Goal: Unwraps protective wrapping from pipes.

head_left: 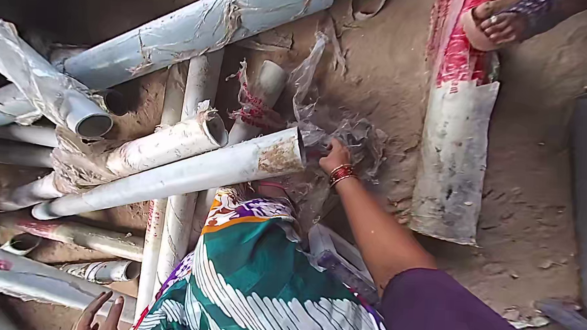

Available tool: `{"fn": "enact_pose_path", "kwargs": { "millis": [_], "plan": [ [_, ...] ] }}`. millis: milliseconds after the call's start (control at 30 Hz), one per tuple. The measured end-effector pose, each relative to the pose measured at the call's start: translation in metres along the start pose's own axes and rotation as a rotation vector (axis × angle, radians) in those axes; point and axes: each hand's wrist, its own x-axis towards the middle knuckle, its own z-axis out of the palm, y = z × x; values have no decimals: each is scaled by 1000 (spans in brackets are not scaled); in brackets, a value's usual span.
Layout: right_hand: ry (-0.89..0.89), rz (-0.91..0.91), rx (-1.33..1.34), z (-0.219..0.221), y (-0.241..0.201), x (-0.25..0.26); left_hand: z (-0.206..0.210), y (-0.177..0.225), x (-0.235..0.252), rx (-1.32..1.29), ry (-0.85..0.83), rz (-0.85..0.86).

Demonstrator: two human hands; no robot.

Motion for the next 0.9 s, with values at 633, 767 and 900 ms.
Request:
{"fn": "enact_pose_path", "kwargs": {
  "millis": [633,767,900],
  "plan": [
    [8,-195,112,-22,28,-9,137,445,68,864,-688,1255],
    [-218,-537,-176,27,7,5,135,465,88,911,-631,1237],
    [-454,-755,-602,70,-40,19,135,467,99,839,-564,1241]
  ]
}}
